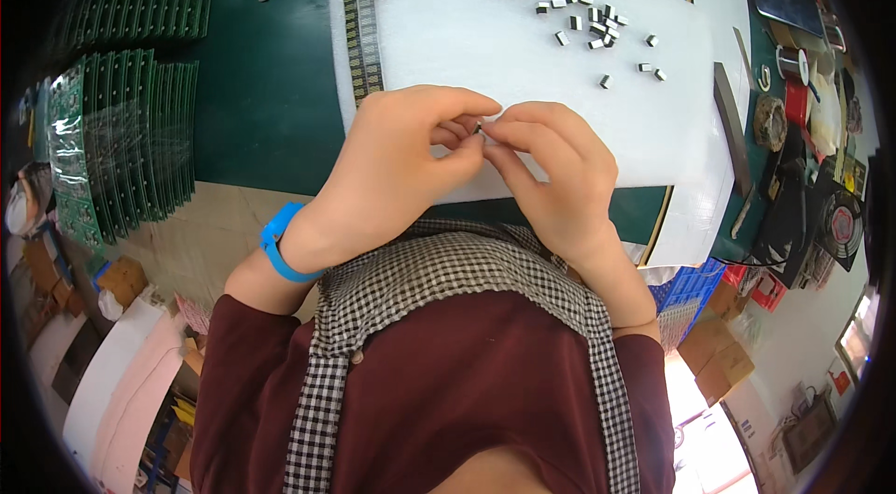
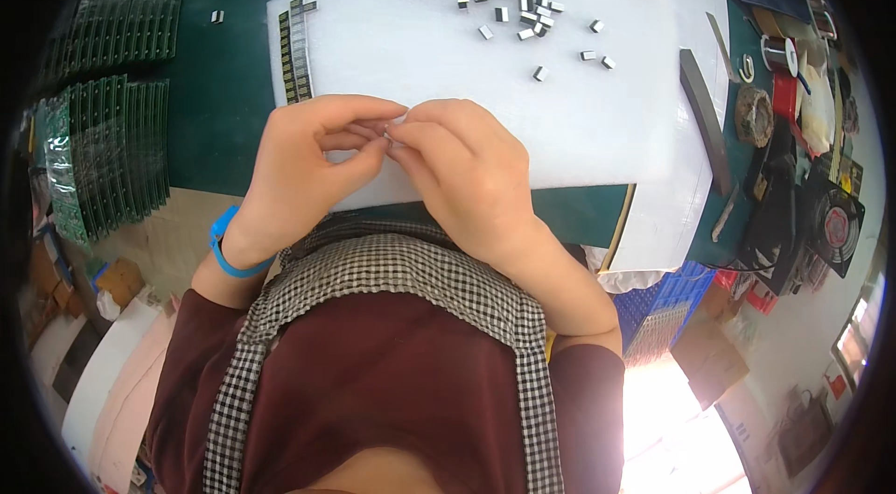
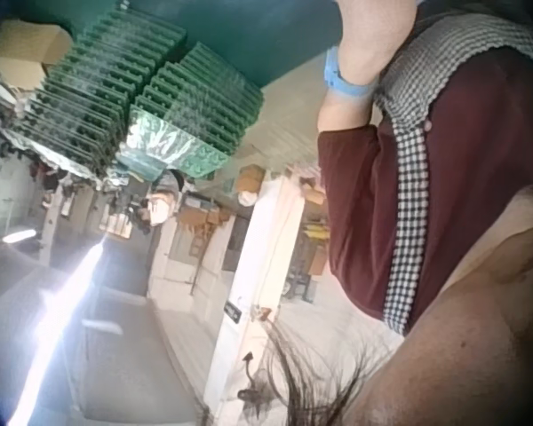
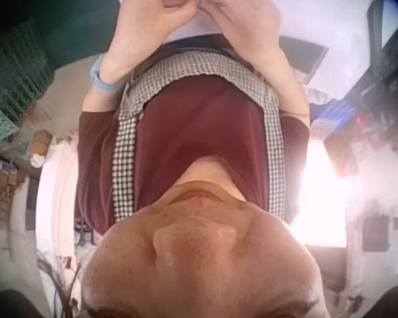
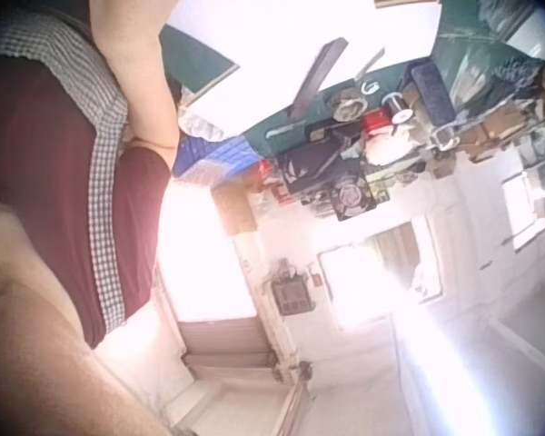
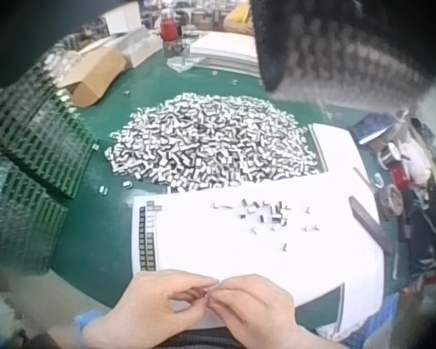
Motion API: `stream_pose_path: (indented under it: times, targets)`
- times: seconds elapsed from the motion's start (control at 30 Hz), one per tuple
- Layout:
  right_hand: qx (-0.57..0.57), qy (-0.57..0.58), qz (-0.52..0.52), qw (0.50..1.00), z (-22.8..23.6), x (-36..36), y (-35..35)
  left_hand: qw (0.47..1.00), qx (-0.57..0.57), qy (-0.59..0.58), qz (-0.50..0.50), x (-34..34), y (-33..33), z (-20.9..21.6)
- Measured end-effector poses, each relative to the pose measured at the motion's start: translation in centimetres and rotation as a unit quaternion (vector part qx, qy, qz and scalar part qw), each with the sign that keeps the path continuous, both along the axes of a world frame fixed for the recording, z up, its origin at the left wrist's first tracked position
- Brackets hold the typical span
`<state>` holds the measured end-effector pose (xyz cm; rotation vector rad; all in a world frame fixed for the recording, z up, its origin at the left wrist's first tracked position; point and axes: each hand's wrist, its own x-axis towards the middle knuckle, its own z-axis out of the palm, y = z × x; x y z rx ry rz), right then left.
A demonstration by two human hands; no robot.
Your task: The person picks up small rectangular electronic components from a pile and places them onto a white foam sheet. They repeatedly pick up components, align them, and place them down, occasionally adjusting their position. The task involves handling small parts with precision.
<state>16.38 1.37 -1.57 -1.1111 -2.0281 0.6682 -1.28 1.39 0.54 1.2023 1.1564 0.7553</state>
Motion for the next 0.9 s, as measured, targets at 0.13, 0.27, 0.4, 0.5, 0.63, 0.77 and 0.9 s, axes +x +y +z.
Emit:
stream_pose_path:
  times: [0.13, 0.27, 0.4, 0.5, 0.63, 0.77, 0.9]
  targets:
    - [-0.243, 0.179, 0.029, 0.953, 0.8, 1.0, 0.8, 0.997, -0.066, -0.024, -0.045, -2.0, 2.4, 0.4]
    - [-0.436, 0.33, -0.034, 0.836, 1.0, 1.0, 1.1, 0.858, 0.368, 0.353, 0.068, -2.6, 4.2, -1.6]
    - [-0.465, 0.325, -0.018, 0.823, 1.1, 1.1, 1.3, 0.74, 0.385, 0.551, 0.019, -3.6, 5.9, -3.0]
    - [-0.466, 0.311, -0.027, 0.828, 1.1, 0.9, 1.4, 0.681, 0.407, 0.607, -0.047, -2.8, 6.5, -2.9]
    - [-0.476, 0.295, -0.031, 0.828, 0.9, 1.4, 1.4, 0.66, 0.496, 0.559, -0.074, -4.3, 8.0, -3.1]
    - [-0.33, 0.238, -0.037, 0.913, 0.5, 1.0, 1.0, 0.742, 0.505, 0.439, -0.029, -5.7, 8.4, -3.2]
    - [-0.176, 0.154, -0.025, 0.972, 0.1, 0.5, 1.1, 0.905, 0.296, 0.304, 0.011, -7.3, 9.0, -4.2]
